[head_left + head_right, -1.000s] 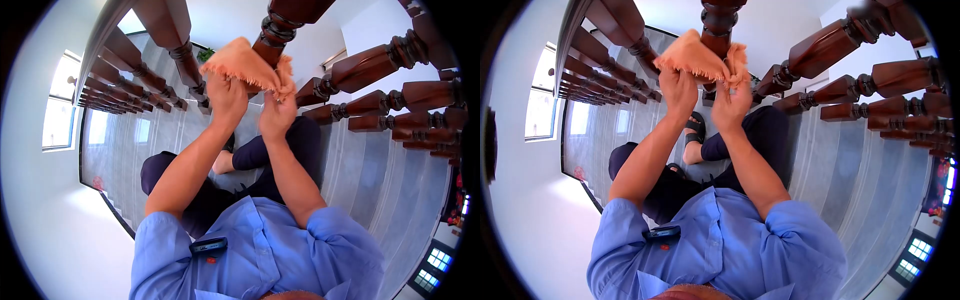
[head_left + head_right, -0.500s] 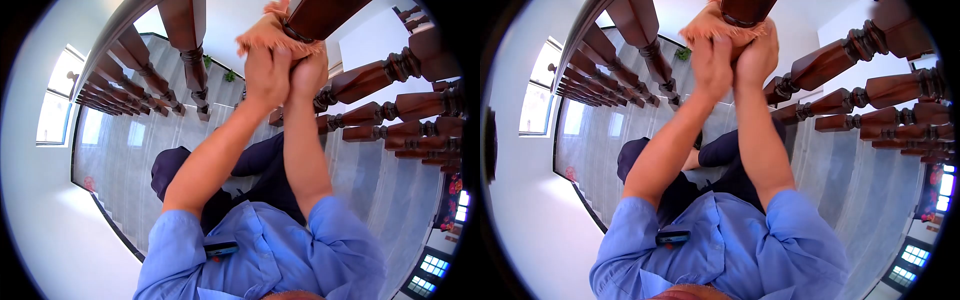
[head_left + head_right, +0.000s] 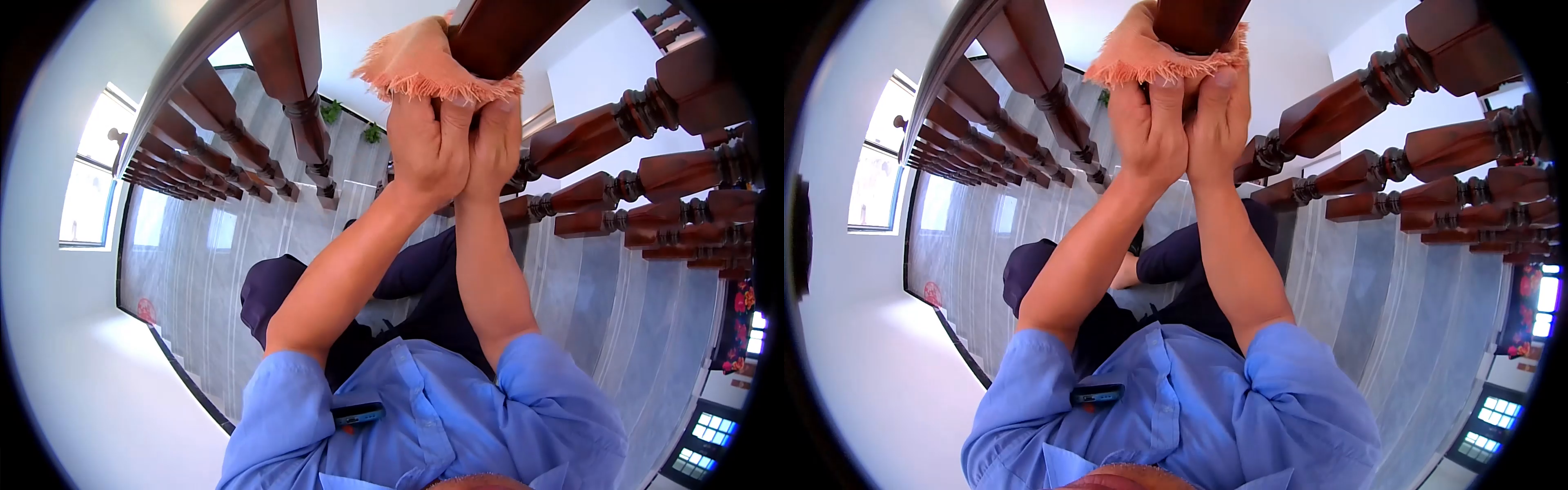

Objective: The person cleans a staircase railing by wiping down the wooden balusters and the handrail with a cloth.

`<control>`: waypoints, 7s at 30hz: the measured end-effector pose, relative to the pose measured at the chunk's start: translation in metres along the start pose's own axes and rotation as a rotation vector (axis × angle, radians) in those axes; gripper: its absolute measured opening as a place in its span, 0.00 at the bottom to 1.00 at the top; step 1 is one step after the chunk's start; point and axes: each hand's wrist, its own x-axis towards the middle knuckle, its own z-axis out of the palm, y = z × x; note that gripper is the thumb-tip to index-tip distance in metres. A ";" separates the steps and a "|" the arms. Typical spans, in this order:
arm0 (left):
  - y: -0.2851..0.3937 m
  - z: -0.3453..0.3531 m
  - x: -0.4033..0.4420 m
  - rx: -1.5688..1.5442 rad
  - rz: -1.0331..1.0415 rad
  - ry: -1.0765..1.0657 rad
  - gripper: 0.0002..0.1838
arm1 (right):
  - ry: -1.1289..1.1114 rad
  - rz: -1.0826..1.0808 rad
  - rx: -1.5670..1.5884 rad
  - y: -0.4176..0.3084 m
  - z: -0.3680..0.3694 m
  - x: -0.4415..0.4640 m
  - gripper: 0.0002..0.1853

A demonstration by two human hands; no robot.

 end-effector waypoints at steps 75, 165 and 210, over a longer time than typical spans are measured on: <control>-0.016 0.084 -0.116 0.340 -0.394 -0.225 0.09 | 0.674 0.268 -0.044 0.002 -0.140 -0.081 0.11; 0.026 0.150 0.052 -0.138 -0.423 -0.304 0.27 | 0.181 -0.391 -0.348 -0.073 -0.109 0.079 0.16; 0.033 0.009 0.006 0.116 -0.185 0.218 0.10 | 0.229 0.014 0.115 -0.019 0.004 0.009 0.17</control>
